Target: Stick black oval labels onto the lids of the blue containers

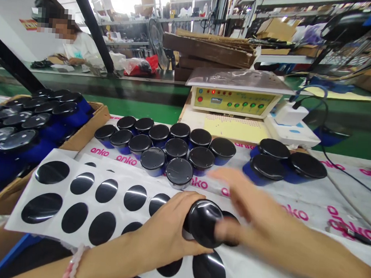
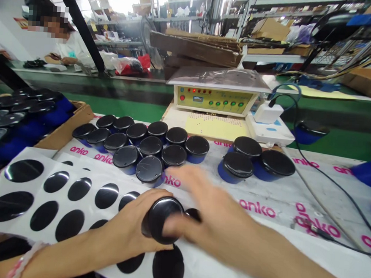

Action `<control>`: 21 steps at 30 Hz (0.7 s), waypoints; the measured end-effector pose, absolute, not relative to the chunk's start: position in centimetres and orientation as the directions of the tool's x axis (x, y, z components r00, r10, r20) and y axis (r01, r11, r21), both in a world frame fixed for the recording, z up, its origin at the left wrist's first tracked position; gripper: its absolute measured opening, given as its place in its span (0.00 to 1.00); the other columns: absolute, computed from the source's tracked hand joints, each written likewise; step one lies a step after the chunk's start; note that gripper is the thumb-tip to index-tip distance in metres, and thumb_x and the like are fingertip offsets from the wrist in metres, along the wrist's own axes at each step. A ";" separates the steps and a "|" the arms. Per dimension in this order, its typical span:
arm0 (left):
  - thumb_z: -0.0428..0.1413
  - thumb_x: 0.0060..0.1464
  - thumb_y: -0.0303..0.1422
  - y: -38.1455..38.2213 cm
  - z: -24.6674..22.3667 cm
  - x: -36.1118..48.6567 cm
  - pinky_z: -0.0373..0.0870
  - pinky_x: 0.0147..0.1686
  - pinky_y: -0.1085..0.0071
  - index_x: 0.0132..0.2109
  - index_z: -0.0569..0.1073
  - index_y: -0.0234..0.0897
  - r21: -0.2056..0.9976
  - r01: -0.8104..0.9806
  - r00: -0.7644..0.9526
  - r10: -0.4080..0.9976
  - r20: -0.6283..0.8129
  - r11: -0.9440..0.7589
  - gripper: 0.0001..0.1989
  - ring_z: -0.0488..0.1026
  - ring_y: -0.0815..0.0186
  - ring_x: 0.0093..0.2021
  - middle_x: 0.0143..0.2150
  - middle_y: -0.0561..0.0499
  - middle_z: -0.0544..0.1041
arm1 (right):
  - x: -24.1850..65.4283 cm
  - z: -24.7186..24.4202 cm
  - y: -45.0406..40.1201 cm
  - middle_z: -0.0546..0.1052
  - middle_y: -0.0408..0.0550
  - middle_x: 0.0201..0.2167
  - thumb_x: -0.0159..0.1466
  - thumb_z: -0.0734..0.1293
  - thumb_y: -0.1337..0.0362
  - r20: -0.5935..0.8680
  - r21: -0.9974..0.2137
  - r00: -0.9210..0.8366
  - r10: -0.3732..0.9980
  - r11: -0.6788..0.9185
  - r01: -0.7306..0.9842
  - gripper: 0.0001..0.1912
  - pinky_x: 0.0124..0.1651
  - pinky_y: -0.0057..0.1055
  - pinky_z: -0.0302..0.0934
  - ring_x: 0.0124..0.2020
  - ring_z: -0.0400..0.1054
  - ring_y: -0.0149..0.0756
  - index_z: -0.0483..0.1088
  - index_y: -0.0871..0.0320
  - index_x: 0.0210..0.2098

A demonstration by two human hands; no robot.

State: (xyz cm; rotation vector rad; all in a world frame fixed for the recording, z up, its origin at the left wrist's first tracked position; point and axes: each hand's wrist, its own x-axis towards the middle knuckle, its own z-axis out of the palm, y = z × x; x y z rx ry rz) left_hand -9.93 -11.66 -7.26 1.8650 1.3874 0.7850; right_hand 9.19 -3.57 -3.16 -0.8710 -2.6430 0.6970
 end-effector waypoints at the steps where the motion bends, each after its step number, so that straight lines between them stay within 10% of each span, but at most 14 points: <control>1: 0.66 0.42 0.37 -11.7 -7.1 -9.9 0.62 0.57 0.65 0.55 0.61 0.40 0.796 0.573 0.241 0.969 0.060 -0.193 0.34 0.63 0.61 0.56 0.55 0.49 0.67 | 9.0 -3.2 -4.1 0.65 0.52 0.53 0.61 0.65 0.49 0.071 -0.475 -0.869 0.490 0.782 0.403 0.35 0.37 0.33 0.66 0.41 0.68 0.40 0.48 0.50 0.62; 5: 0.64 0.44 0.38 -11.9 -4.6 -11.3 0.62 0.57 0.65 0.57 0.61 0.42 0.712 0.686 0.269 0.961 -0.058 -0.148 0.34 0.62 0.60 0.58 0.58 0.50 0.65 | 8.9 -3.6 -4.6 0.61 0.57 0.57 0.66 0.61 0.53 0.135 -0.182 -0.920 0.367 0.922 0.341 0.33 0.44 0.38 0.65 0.49 0.64 0.45 0.46 0.57 0.64; 12: 0.54 0.56 0.37 -10.7 -1.0 -14.3 0.63 0.36 0.71 0.36 0.70 0.40 0.459 0.877 0.176 0.984 -0.036 -0.140 0.06 0.69 0.66 0.37 0.35 0.55 0.72 | 10.5 -4.4 0.1 0.66 0.63 0.50 0.66 0.59 0.54 0.336 0.277 -0.842 0.423 0.810 0.517 0.27 0.44 0.53 0.57 0.49 0.57 0.60 0.58 0.66 0.58; 18: 0.62 0.46 0.45 -10.5 -4.3 -13.0 0.55 0.28 0.73 0.29 0.69 0.37 0.444 0.877 0.336 0.893 -0.299 -0.182 0.16 0.68 0.67 0.31 0.29 0.56 0.71 | 9.4 -1.8 -5.4 0.70 0.47 0.41 0.61 0.66 0.66 -0.070 -0.294 -0.962 0.265 0.916 0.274 0.13 0.42 0.33 0.63 0.41 0.64 0.39 0.65 0.56 0.45; 21: 0.63 0.44 0.44 -10.5 -4.7 -12.7 0.54 0.28 0.73 0.27 0.69 0.36 0.430 0.892 0.303 0.889 -0.345 -0.137 0.16 0.68 0.67 0.32 0.30 0.56 0.70 | 8.8 -1.7 -7.5 0.70 0.48 0.40 0.57 0.66 0.71 -0.137 -0.396 -0.978 0.158 0.896 0.201 0.16 0.39 0.29 0.63 0.40 0.66 0.38 0.64 0.58 0.45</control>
